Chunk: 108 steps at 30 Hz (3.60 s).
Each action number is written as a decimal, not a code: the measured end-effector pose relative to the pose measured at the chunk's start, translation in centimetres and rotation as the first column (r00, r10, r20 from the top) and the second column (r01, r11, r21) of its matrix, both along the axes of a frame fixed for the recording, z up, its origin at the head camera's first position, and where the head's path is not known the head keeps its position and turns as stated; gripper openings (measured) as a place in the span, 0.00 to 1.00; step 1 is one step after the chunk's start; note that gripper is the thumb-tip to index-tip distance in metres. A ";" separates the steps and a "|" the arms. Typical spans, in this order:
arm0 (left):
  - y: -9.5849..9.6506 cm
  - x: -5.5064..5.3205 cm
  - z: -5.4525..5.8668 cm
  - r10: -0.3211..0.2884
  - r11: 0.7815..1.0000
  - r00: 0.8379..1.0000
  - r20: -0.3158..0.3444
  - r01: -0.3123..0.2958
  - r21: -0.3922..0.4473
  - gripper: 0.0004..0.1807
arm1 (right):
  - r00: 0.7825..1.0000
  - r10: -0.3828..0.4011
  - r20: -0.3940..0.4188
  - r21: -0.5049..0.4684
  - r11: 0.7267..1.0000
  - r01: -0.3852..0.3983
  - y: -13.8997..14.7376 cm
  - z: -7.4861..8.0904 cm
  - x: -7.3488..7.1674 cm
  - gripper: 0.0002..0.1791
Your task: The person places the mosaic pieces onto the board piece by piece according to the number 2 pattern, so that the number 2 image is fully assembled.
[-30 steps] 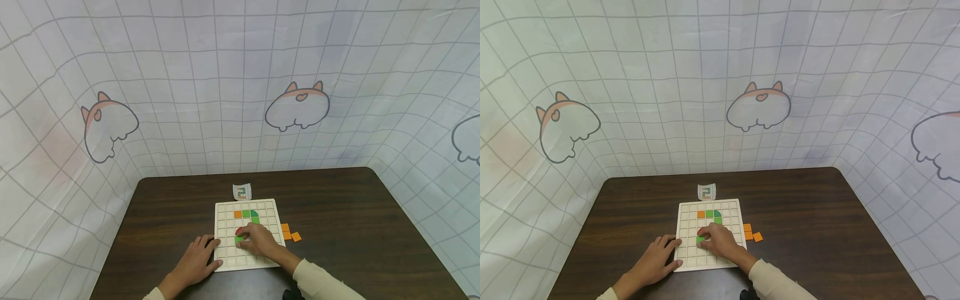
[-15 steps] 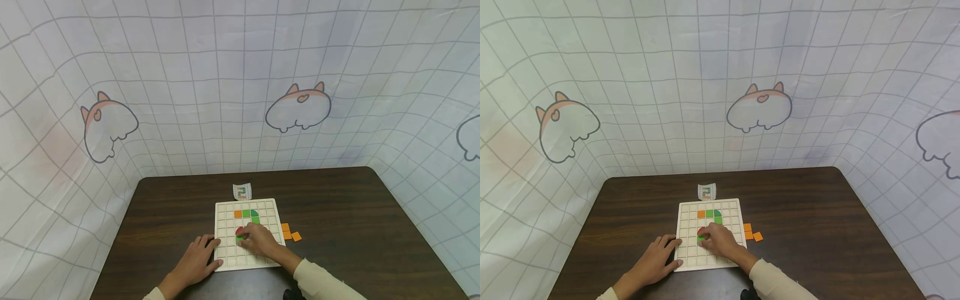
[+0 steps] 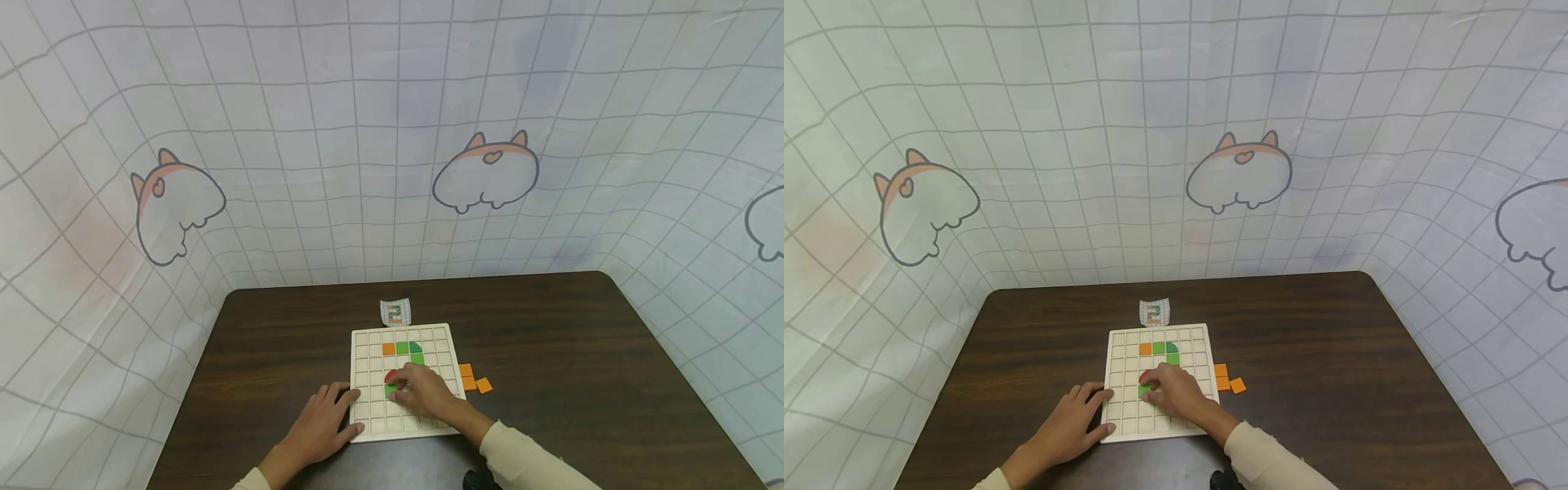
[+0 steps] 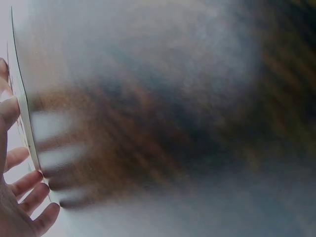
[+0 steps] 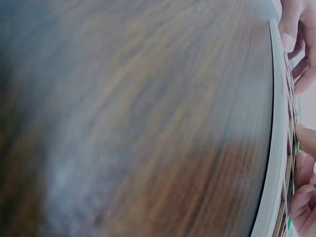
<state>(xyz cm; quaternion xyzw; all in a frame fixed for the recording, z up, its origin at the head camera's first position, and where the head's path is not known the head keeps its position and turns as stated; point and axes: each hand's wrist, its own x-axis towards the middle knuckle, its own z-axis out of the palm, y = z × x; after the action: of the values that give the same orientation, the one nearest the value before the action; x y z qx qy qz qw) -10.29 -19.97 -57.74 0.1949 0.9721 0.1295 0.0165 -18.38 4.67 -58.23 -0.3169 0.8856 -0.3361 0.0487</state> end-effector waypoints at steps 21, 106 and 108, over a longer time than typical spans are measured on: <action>0.1 0.0 -0.2 0.013 1.000 0.999 0.032 -0.013 0.000 0.33 | 0.996 0.083 0.021 -0.019 0.996 -0.083 1.8 0.6 0.0 0.15; 0.1 -0.1 0.1 0.021 1.000 0.999 0.030 -0.021 0.006 0.33 | 0.982 -0.119 0.149 0.067 0.992 0.110 16.7 0.4 -1.3 0.15; 0.2 -0.1 0.1 0.020 1.000 0.999 0.030 -0.020 0.009 0.33 | 0.975 -0.103 0.195 0.022 0.995 0.101 16.6 0.7 -1.3 0.15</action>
<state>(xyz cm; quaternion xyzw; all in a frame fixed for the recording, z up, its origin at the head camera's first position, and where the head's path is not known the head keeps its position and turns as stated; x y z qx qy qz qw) -10.37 -19.80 -57.59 0.1833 0.9730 0.1373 0.0285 -19.72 21.26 -57.56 -0.2362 0.8937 -0.3622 0.1200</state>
